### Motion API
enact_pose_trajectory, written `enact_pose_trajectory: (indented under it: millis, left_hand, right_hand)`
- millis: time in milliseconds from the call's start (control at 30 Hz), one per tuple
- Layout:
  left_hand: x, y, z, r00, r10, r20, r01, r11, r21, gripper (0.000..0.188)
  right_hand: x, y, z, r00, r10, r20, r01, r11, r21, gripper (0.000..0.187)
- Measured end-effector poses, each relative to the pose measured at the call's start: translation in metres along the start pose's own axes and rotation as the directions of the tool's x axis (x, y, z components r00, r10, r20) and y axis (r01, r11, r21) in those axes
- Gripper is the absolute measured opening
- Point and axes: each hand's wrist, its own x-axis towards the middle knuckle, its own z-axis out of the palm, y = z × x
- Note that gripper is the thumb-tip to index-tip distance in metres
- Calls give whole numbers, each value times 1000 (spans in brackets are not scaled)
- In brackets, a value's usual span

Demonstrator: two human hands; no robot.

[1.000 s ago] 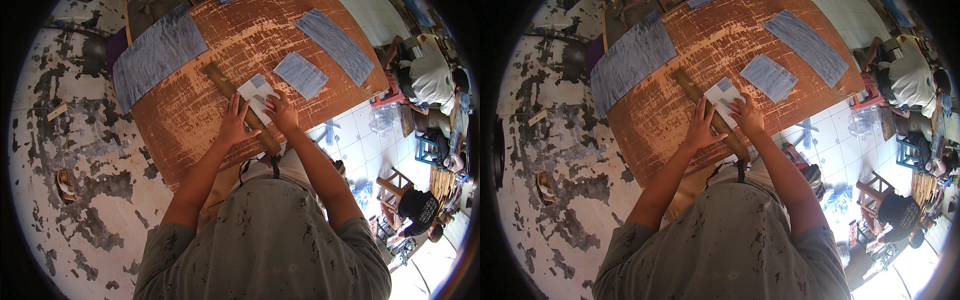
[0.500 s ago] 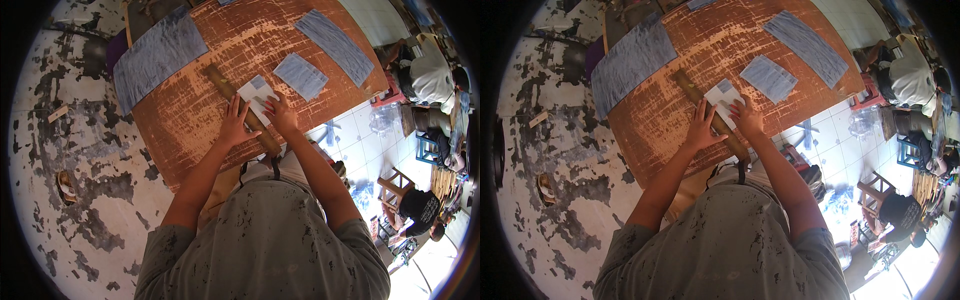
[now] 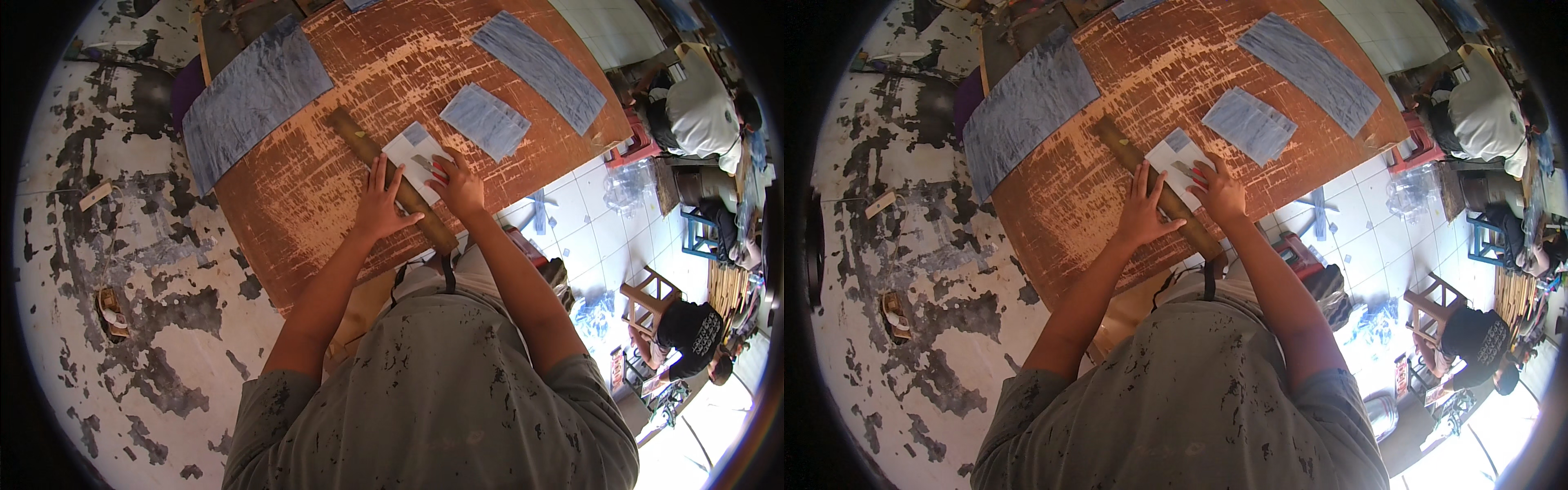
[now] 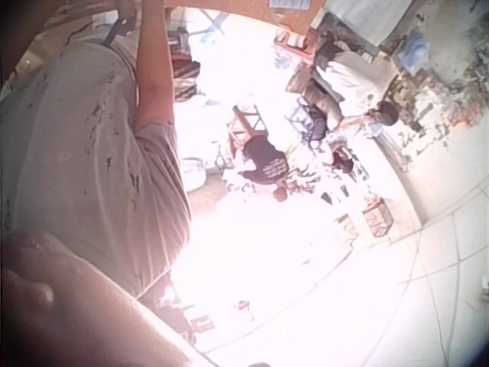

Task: The person cuts rectangles of blue material on a wooden table. They place a white guide over the material, align a wooden straightedge, and use a utility knife to trim the edges, repeating the process for multiple pieces.

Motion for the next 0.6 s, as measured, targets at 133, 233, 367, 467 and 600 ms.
enact_pose_trajectory:
  millis: [133,233,367,467,600]
  left_hand:
    - [0,0,0,1000,4,-7,-4,1000,3,122]
    - [-1,0,0,1000,-5,3,4,1000,8,122]
    - [0,2,0,1000,-7,8,7,1000,12,122]
    - [0,1,1,1000,0,-4,0,1000,22,123]
    - [1,1,1,1000,-2,-1,2,1000,16,123]
  right_hand:
    - [-1,1,1,1000,20,13,-20,1000,19,60]
    - [0,-1,0,999,23,25,-23,1000,9,59]
    - [0,-2,-2,998,36,53,-36,999,-2,59]
    - [1,-2,-2,998,33,59,-33,999,-14,59]
    - [1,-1,-2,998,32,62,-32,999,-3,59]
